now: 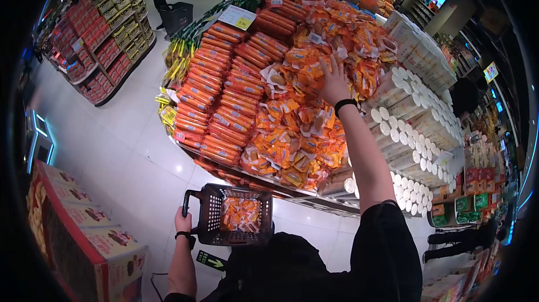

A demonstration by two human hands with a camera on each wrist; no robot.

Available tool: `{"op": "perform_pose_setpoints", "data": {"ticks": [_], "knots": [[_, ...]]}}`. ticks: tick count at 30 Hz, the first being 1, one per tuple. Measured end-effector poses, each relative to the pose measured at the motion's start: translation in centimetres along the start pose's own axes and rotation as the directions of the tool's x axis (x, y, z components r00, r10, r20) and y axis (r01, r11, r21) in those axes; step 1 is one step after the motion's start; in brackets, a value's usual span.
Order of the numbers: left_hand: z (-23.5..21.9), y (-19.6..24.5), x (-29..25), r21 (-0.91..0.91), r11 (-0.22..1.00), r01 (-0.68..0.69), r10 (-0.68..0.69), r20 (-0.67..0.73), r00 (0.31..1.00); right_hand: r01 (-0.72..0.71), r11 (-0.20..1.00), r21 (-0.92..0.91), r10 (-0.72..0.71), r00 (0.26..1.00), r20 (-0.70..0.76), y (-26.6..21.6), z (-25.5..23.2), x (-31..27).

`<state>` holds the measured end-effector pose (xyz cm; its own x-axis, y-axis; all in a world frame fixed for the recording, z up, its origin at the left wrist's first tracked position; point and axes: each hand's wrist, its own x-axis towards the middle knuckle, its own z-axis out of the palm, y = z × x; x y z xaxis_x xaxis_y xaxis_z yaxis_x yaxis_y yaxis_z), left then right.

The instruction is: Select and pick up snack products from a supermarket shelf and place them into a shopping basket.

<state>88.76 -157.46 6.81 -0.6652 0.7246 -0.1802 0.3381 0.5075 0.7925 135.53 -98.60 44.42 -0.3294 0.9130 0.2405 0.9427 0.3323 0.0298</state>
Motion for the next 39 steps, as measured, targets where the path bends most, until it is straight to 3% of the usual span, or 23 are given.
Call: {"op": "perform_pose_setpoints", "data": {"ticks": [1,3,4,7,10,14,16,18,19,20,21,22,23,24,26,28,30,31,34,38,39], "knots": [[0.1,0.2,0.0,0.0,1.0,-0.024,0.024,-0.025,0.999,0.047,0.998,-0.032,-0.051,0.993,-0.104,0.2,0.2,-0.6],[-0.1,0.5,0.5,0.035,0.999,0.005,-0.005,-0.007,1.0,0.105,0.993,0.051,-0.101,0.992,-0.079,1.0,0.1,-1.1],[-0.1,0.4,0.3,0.053,0.998,0.024,-0.025,0.004,1.0,0.134,0.987,0.091,-0.129,0.99,-0.062,1.4,0.2,-1.5],[-0.3,1.4,0.1,0.0,1.0,-0.01,0.01,0.002,1.0,0.238,0.966,-0.098,-0.229,0.969,0.095,1.4,1.0,-3.2],[0.2,0.1,0.3,0.006,0.999,-0.049,0.049,-0.022,0.999,0.222,0.974,-0.033,-0.224,0.972,-0.067,1.2,2.8,-3.6],[-0.2,0.3,0.2,-0.003,0.999,-0.042,0.042,-0.017,0.999,0.282,0.956,-0.076,-0.289,0.952,-0.104,1.4,4.5,-6.6],[0.1,-0.7,0.6,0.007,0.999,-0.05,0.05,-0.027,0.998,0.201,0.978,-0.051,-0.208,0.95,-0.232,1.8,4.9,-7.5],[-0.4,-0.3,0.1,0.043,0.998,0.041,-0.042,0.004,0.999,0.095,0.961,-0.259,-0.144,0.974,-0.177,2.9,5.6,-8.2],[-0.9,0.4,0.6,0.064,0.995,0.077,-0.078,0.008,0.997,0.067,0.96,-0.271,-0.118,0.977,-0.176,3.8,5.6,-8.5],[-1.1,0.7,0.6,0.075,0.995,0.065,-0.065,0.007,0.998,0.056,0.962,-0.268,-0.109,0.976,-0.187,4.0,5.9,-8.1],[-0.6,-0.7,0.9,0.065,0.997,-0.031,0.034,-0.048,0.998,0.044,0.964,-0.262,-0.107,0.966,-0.233,4.7,6.9,-7.5],[-1.4,0.3,0.8,0.107,0.99,0.089,-0.091,0.01,0.996,0.052,0.975,-0.216,-0.103,0.967,-0.232,4.0,6.2,-7.2],[-0.9,-0.9,0.9,0.116,0.992,0.053,-0.052,-0.016,0.999,0.018,0.995,-0.1,-0.033,0.987,-0.154,2.9,4.4,-7.0],[-0.8,-0.8,0.8,0.082,0.996,0.042,-0.039,-0.043,0.998,-0.015,0.991,-0.132,-0.013,0.977,-0.214,2.3,4.4,-6.4],[-1.2,0.9,0.4,0.086,0.989,0.123,-0.124,0.009,0.992,0.093,0.996,-0.002,-0.092,0.979,-0.183,0.3,2.6,-6.4],[-1.0,0.4,0.4,0.081,0.991,0.102,-0.102,-0.012,0.995,0.337,0.941,0.019,-0.334,0.938,-0.092,0.7,4.5,-6.7],[-1.2,1.1,0.4,0.079,0.991,0.107,-0.107,-0.012,0.994,0.339,0.939,0.052,-0.339,0.941,-0.024,0.3,5.4,-7.1],[-1.3,1.6,0.2,0.078,0.991,0.109,-0.109,-0.007,0.994,0.353,0.936,-0.002,-0.352,0.932,-0.083,0.3,5.4,-7.4],[-1.4,1.8,0.1,0.091,0.989,0.112,-0.113,0.003,0.994,0.245,0.962,-0.118,-0.24,0.969,0.054,0.4,4.4,-6.2],[-1.4,1.1,-0.5,0.094,0.987,0.127,-0.126,-0.017,0.992,0.083,0.929,-0.361,-0.09,0.996,-0.002,0.6,1.8,-4.9],[-1.4,1.1,-0.4,0.085,0.988,0.129,-0.129,-0.013,0.992,0.029,0.91,-0.414,-0.084,0.99,-0.116,0.7,0.9,-5.0]]}}
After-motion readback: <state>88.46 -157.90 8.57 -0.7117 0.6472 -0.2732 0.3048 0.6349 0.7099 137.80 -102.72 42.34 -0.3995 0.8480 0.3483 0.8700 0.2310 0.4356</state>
